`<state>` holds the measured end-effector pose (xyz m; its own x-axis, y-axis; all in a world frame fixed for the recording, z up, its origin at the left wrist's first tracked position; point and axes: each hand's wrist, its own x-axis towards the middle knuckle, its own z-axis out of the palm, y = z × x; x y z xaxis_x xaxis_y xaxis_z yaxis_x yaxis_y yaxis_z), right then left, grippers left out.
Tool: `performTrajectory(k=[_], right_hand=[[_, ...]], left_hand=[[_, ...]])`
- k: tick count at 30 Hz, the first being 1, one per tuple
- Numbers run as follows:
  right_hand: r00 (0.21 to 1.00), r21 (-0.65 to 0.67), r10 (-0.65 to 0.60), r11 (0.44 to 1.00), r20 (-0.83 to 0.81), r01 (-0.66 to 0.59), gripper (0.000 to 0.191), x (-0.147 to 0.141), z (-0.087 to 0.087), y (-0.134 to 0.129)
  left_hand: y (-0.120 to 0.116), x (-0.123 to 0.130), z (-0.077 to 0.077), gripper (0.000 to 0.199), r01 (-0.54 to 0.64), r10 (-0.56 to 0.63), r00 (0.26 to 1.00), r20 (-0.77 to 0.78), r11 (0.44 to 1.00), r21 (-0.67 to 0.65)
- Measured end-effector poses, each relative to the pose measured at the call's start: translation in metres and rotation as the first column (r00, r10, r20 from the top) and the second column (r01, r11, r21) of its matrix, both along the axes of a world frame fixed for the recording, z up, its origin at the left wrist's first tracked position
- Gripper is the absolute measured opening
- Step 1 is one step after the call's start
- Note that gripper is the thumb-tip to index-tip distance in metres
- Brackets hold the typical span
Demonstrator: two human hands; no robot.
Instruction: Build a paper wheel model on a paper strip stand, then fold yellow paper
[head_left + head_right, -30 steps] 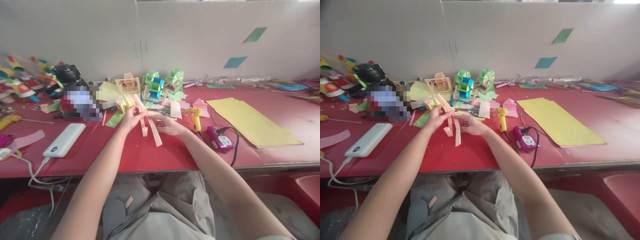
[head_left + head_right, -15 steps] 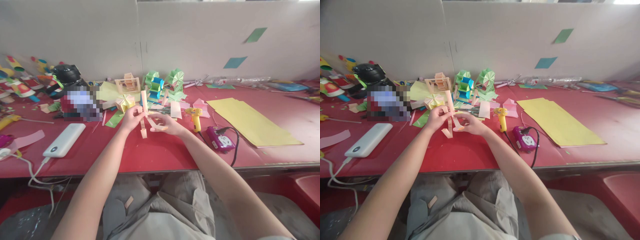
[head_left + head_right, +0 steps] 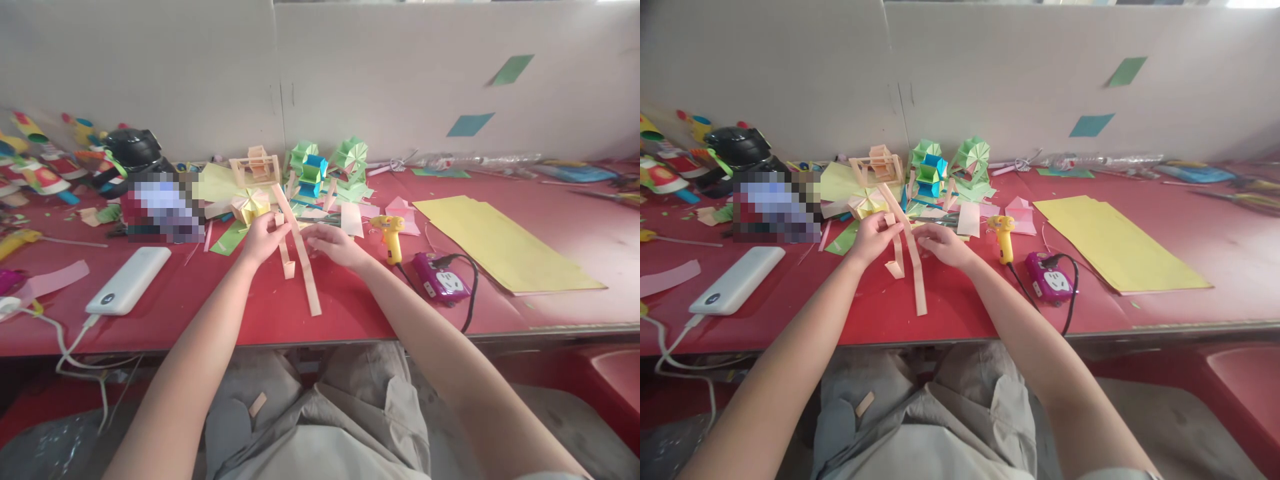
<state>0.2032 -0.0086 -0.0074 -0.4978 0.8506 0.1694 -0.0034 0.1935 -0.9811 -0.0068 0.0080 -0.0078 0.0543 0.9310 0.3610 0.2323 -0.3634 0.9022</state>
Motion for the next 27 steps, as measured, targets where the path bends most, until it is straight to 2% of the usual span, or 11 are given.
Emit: performTrajectory(k=[3, 6, 16, 20, 27], right_hand=[[0.994, -0.079, -0.113, 0.991, -0.01, 0.112, 0.027, -0.002, 0.001, 0.001], [0.988, -0.092, -0.154, 0.984, 0.013, 0.154, 0.034, -0.004, -0.001, 0.002], [0.985, -0.001, -0.17, 0.985, -0.039, 0.17, 0.038, -0.009, -0.004, 0.002], [0.984, -0.006, -0.171, 0.985, -0.055, 0.171, 0.038, -0.008, -0.003, 0.001], [0.982, -0.043, -0.161, 0.987, -0.099, 0.158, 0.04, -0.008, -0.001, 0.0]], left_hand=[[-0.004, 0.003, 0.003, 0.02, 0.012, -0.012, 1.0, -0.019, 1.0, 0.011], [-0.008, 0.007, 0.006, 0.02, 0.046, -0.045, 0.999, -0.028, 0.999, 0.012], [-0.016, 0.016, 0.008, 0.023, 0.175, -0.175, 0.984, -0.026, 0.985, -0.005], [-0.016, 0.013, 0.009, 0.026, 0.221, -0.222, 0.974, -0.042, 0.975, -0.032], [-0.016, 0.012, 0.012, 0.023, 0.183, -0.183, 0.981, -0.063, 0.983, 0.001]])
